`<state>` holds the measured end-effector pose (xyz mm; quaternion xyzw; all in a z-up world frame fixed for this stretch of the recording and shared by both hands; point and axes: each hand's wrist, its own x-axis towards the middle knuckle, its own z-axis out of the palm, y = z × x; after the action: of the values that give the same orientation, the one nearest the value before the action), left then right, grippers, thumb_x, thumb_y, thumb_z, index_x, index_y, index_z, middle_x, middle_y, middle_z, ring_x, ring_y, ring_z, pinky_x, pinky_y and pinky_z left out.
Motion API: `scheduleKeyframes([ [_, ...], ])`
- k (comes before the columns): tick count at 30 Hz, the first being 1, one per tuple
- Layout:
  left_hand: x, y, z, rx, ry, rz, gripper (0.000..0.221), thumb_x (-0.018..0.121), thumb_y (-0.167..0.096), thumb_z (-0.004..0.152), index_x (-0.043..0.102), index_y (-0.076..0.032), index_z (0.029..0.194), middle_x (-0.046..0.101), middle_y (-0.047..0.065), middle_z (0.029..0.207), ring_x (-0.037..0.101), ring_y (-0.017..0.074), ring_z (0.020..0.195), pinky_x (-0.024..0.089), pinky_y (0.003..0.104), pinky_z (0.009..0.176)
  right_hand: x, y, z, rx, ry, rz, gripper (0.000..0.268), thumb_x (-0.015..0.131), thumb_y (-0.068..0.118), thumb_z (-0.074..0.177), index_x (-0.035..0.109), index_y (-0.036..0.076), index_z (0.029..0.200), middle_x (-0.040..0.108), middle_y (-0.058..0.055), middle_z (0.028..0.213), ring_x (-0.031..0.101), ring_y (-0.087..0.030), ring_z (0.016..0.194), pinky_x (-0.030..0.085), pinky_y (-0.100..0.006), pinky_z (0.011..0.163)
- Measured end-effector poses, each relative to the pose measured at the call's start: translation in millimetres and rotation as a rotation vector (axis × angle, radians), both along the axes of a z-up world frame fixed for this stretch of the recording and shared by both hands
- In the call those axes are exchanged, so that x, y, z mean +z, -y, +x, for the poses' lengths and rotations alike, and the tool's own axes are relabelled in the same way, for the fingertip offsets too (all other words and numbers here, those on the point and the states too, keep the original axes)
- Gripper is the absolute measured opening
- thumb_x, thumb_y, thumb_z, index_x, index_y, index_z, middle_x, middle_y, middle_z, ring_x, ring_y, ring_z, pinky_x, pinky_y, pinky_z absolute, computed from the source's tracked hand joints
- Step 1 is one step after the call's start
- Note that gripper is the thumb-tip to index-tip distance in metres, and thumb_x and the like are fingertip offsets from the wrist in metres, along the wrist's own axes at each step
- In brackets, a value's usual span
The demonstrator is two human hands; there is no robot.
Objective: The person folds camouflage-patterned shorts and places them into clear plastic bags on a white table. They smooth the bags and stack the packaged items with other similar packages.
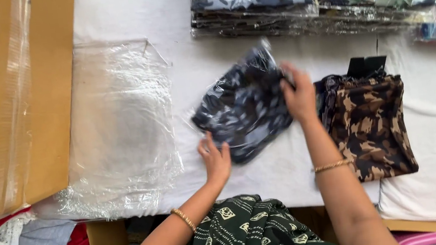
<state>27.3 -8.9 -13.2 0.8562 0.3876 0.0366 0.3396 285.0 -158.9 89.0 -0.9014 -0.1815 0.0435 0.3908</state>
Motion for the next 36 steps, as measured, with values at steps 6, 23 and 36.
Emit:
scheduleKeyframes([
  [6,39,-3,-13,-0.216,-0.189,-0.372,0.041,0.062,-0.024,0.098,0.059,-0.008,0.135,0.059,0.016,0.129,0.058,0.0334,0.119,0.048,0.046,0.106,47,36,-2,-0.05,-0.045,0.324,0.03,0.065,0.002,0.102,0.065,0.003,0.131,0.069,-0.01,0.129,0.066,-0.022,0.119,0.052,-0.031,0.102],
  [23,66,-21,-4,0.09,-0.063,-0.771,0.092,0.08,-0.012,0.088,0.022,-0.021,0.16,0.062,0.009,0.08,0.057,0.0142,0.068,0.049,0.027,0.065,-97,134,-168,-0.46,-0.912,0.676,0.028,0.072,0.013,0.096,0.06,0.001,0.118,0.065,-0.002,0.095,0.058,-0.013,0.086,0.046,-0.028,0.08],
  [36,98,0,-16,0.039,0.053,-1.239,0.091,0.075,-0.009,0.086,0.02,-0.023,0.158,0.065,0.012,0.097,0.063,0.0127,0.073,0.052,0.027,0.065,-84,53,-219,0.341,0.128,-0.312,0.045,0.06,0.024,0.097,0.065,0.005,0.138,0.046,-0.014,0.15,0.038,-0.029,0.148,0.025,-0.05,0.13],
])
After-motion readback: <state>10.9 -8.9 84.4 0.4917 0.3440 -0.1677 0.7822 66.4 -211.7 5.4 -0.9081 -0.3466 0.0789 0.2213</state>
